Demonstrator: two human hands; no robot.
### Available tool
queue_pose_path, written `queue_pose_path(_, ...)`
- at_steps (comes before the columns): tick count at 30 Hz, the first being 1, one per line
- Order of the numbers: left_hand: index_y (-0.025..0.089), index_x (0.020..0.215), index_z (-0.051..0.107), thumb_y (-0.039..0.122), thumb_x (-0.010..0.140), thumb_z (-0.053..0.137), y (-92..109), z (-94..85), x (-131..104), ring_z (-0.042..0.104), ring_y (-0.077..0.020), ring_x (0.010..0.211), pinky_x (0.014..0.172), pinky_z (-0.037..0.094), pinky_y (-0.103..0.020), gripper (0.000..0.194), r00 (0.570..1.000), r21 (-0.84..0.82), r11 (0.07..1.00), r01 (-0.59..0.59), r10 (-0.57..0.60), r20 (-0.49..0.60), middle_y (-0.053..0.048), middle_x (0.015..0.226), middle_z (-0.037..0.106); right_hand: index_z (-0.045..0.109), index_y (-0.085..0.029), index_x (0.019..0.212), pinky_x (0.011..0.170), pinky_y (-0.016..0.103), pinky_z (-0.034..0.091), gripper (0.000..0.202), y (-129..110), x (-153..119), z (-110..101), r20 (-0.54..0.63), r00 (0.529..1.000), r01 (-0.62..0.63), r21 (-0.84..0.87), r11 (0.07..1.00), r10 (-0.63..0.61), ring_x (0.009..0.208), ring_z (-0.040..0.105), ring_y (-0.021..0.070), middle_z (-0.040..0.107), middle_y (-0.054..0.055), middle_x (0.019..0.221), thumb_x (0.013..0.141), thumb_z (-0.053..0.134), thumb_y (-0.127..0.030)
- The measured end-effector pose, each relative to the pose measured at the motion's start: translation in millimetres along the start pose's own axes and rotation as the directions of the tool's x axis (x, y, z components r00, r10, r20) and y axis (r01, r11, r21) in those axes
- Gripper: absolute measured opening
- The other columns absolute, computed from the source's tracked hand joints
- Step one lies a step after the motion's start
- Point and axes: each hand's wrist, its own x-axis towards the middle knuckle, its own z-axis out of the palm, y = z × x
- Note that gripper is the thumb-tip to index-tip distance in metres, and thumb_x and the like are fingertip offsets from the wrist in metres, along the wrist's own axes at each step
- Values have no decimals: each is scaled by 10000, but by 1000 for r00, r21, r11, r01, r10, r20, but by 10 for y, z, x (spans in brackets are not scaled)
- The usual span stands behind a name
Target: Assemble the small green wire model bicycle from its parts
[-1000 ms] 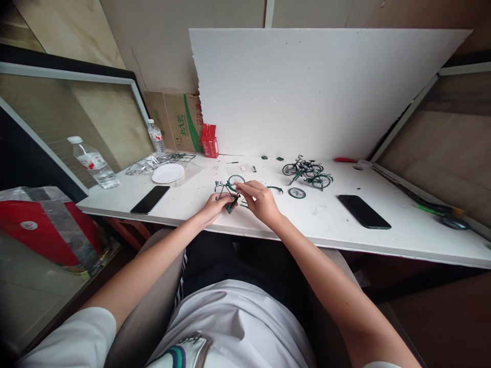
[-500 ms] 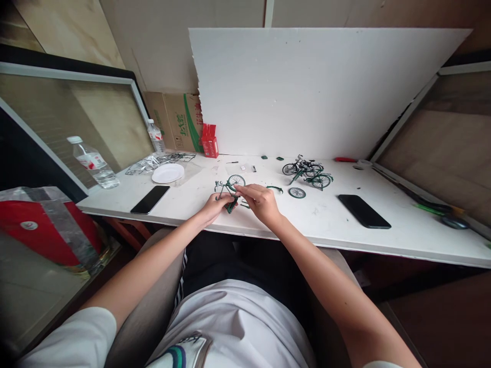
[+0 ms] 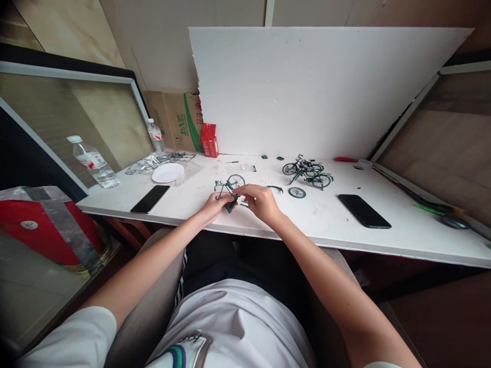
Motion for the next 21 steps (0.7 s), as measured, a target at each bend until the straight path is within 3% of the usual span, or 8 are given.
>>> queue_pose_path(6, 128, 701, 720, 393, 755, 788, 32, 3, -18, 605, -148, 654, 634, 416, -277, 279, 1000, 30, 999, -10, 9, 4, -90, 727, 715, 816, -246, 1105, 892, 375, 679, 516, -34, 13, -3, 21, 1000, 16, 31, 999, -16, 1046, 804, 233, 829, 42, 1144, 854, 444, 9)
queue_pose_path(11, 133, 696, 719, 413, 746, 798, 22, -1, -14, 598, -144, 646, 620, 414, -269, 295, 1000, 32, 999, -5, 6, -8, -73, 705, 701, 795, -231, 1136, 844, 323, 670, 447, -38, 12, 34, -24, 993, 118, -33, 992, -119, 982, 806, 199, 831, 45, 1103, 928, 475, 2)
queue_pose_path(15, 140, 696, 722, 412, 755, 797, 17, 0, -14, 602, -144, 652, 625, 426, -269, 289, 1000, 36, 999, -13, 13, -7, -64, 698, 691, 784, -233, 1152, 811, 307, 660, 294, -48, 16, 62, -62, 984, 160, -95, 983, -166, 925, 801, 190, 834, 54, 1061, 1018, 560, -98)
queue_pose_path(21, 139, 702, 728, 400, 758, 775, 12, -1, -10, 616, -153, 670, 634, 430, -275, 270, 1000, 65, 998, 0, 1, -23, -83, 737, 719, 806, -228, 1075, 678, 302, 664, 124, -47, 5, 106, -173, 982, 63, -99, 993, -79, 817, 787, 198, 832, 53, 959, 1000, 722, -281)
